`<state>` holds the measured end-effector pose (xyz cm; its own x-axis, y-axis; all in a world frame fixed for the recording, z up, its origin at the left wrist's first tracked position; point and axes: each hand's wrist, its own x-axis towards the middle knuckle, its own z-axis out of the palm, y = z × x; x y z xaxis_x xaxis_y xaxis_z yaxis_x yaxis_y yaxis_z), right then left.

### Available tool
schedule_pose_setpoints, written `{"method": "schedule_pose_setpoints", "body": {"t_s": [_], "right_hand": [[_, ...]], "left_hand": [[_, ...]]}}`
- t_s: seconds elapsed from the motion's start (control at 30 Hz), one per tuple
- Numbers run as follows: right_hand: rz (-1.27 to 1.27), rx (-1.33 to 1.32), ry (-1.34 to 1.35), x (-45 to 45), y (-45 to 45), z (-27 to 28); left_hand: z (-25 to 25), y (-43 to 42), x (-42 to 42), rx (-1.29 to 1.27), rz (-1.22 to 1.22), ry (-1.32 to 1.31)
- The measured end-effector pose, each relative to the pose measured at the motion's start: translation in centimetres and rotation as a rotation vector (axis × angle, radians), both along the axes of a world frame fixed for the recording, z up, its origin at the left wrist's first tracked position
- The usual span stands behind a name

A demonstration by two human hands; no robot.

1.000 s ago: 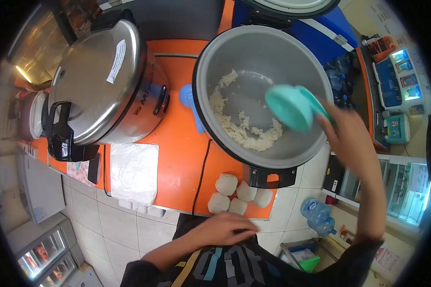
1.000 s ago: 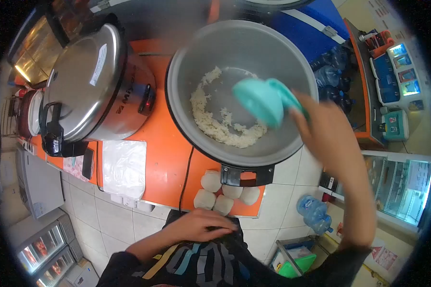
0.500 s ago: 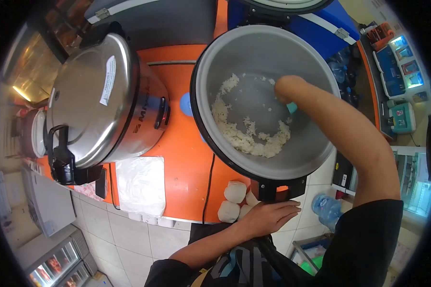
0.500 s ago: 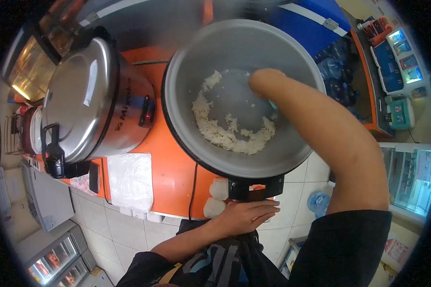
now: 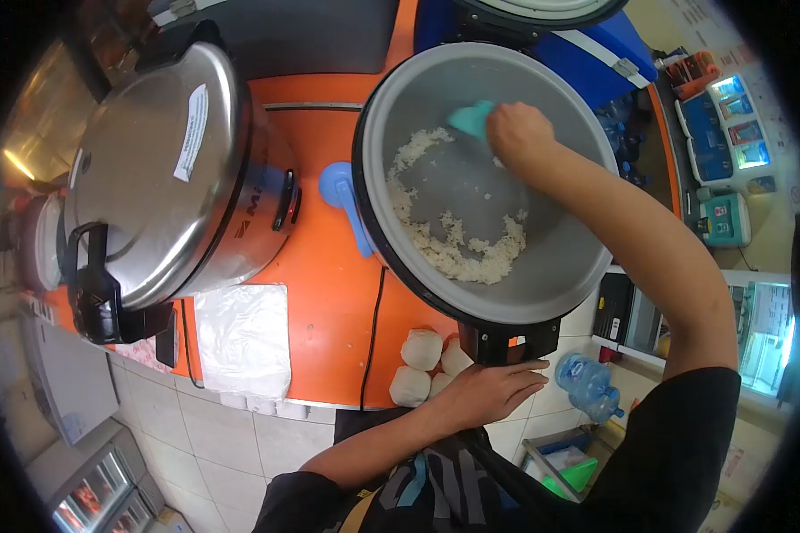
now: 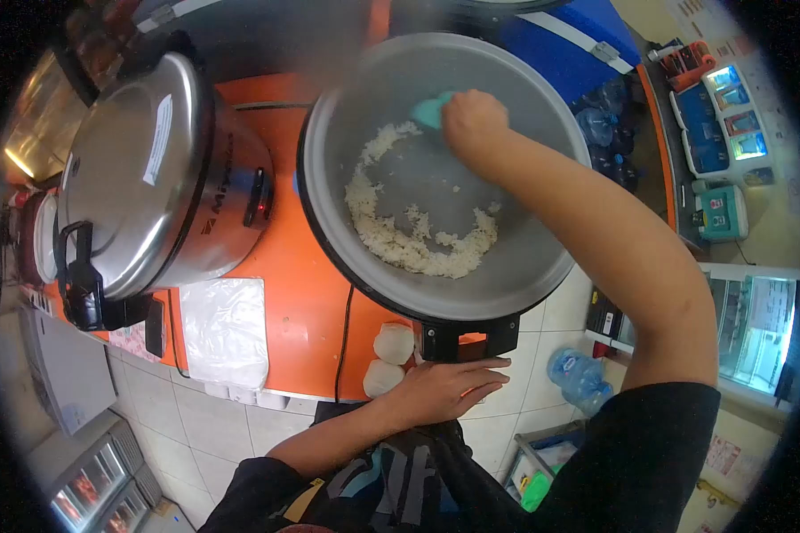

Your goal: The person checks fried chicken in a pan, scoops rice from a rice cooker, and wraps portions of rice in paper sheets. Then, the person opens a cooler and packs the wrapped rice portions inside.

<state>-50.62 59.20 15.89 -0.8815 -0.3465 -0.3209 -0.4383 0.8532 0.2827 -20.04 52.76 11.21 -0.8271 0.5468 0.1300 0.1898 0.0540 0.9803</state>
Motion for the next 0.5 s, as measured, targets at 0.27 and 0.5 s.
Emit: {"method": "schedule_pose_setpoints", "body": {"t_s": [0.27,0.5], "right_hand": [[-0.136,-0.027,-0.080,1.3,-5.2,-3.1],[0.403,-0.072,-0.226,6.7,-3.3,-1.6]], "left_hand": [[0.0,-0.1,-0.1,-0.028,0.005,-0.005],[-0.9,0.2,0.0,-0.040,0.029,0.099]]}}
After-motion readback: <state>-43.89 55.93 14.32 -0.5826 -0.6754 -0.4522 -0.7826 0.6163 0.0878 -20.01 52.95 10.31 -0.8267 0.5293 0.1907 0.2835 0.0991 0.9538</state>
